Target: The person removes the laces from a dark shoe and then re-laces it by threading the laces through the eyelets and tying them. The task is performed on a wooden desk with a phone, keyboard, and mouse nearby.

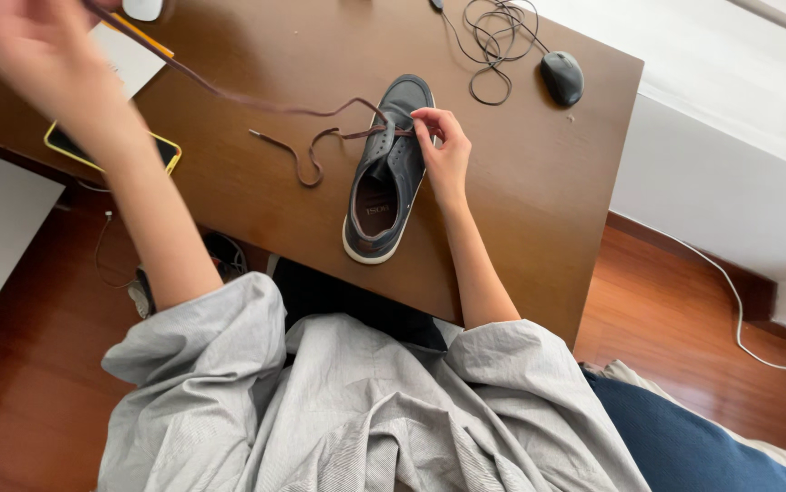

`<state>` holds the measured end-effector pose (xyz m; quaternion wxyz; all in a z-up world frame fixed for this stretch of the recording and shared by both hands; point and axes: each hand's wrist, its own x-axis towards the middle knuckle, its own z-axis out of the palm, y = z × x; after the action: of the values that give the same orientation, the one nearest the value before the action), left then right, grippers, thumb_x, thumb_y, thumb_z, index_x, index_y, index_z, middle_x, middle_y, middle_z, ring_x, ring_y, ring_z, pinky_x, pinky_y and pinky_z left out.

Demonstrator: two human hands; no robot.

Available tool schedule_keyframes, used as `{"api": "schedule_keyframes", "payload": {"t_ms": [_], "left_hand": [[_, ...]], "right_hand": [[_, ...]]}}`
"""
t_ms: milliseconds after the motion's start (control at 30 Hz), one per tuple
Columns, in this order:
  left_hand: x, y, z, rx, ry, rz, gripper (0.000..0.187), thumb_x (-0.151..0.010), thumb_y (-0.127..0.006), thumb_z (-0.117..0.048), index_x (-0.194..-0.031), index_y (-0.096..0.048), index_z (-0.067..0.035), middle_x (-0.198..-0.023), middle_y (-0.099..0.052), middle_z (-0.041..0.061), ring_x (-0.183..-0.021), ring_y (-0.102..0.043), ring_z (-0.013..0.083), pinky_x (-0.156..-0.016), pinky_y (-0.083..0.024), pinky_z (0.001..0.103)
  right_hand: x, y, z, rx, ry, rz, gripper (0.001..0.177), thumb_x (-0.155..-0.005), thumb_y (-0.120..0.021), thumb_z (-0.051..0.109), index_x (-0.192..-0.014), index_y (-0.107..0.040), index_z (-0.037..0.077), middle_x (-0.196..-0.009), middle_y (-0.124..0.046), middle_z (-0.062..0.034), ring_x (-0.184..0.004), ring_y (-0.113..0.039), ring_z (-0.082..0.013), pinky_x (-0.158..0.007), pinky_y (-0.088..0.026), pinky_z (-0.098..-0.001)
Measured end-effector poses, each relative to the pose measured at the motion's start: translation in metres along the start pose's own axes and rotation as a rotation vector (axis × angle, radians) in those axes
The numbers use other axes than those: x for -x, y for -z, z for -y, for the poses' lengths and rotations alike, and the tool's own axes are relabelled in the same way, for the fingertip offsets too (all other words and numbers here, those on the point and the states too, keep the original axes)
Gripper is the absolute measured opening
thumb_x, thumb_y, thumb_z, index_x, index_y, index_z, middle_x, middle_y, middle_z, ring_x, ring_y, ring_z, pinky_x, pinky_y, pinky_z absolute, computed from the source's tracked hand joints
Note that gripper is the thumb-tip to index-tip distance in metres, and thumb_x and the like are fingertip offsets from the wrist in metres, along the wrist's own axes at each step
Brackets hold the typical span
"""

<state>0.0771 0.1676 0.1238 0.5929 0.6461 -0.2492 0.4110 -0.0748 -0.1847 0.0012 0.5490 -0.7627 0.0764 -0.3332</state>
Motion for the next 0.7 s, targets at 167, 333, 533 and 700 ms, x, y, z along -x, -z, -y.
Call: {"api": "schedule_keyframes", "payload": {"t_ms": [167, 333, 533, 700], "left_hand": [[0.045, -0.085, -0.052, 0.151, 0.183, 0.428, 0.023, -0.102, -0.043, 0.010, -0.106, -0.063, -0.002, -0.109, -0.067, 0.003, -0.072, -0.046, 0.0064, -0.062, -0.037, 0.023], [0.081, -0.145, -0.056, 0.340, 0.309, 0.625, 0.029, -0.106, -0.046, 0.005, -0.113, -0.074, -0.001, -0.090, -0.057, 0.004, -0.078, -0.051, 0.0113, -0.070, -0.044, 0.025], [0.124, -0.166, -0.051, 0.425, 0.437, 0.760, 0.015, -0.109, -0.052, -0.003, -0.115, -0.066, -0.002, -0.093, -0.060, 0.004, -0.084, -0.063, 0.0095, -0.075, -0.051, 0.022], [0.149, -0.160, -0.061, 0.371, 0.548, 0.641, 0.010, -0.109, -0.056, -0.002, -0.115, -0.064, -0.003, -0.093, -0.061, 0.001, -0.082, -0.060, 0.0068, -0.069, -0.046, 0.022]], "right_hand": [[0.001, 0.004, 0.006, 0.000, -0.048, 0.002, 0.008, -0.099, -0.068, 0.004, -0.106, -0.073, 0.001, -0.102, -0.071, -0.0022, -0.093, -0.067, -0.0090, -0.083, -0.054, -0.0243], [0.007, 0.011, 0.011, -0.046, -0.142, -0.022, 0.009, -0.102, -0.066, 0.003, -0.109, -0.071, 0.003, -0.106, -0.071, -0.0030, -0.099, -0.067, -0.0094, -0.088, -0.055, -0.0254], [0.011, 0.022, 0.021, 0.113, -0.105, -0.022, 0.011, -0.103, -0.064, 0.001, -0.112, -0.070, 0.003, -0.113, -0.069, -0.0043, -0.098, -0.066, -0.0110, -0.086, -0.055, -0.0262], [0.011, 0.016, 0.027, 0.171, -0.090, -0.003, 0.011, -0.103, -0.064, 0.000, -0.112, -0.069, 0.003, -0.117, -0.069, -0.0055, -0.105, -0.067, -0.0139, -0.086, -0.056, -0.0272]]}}
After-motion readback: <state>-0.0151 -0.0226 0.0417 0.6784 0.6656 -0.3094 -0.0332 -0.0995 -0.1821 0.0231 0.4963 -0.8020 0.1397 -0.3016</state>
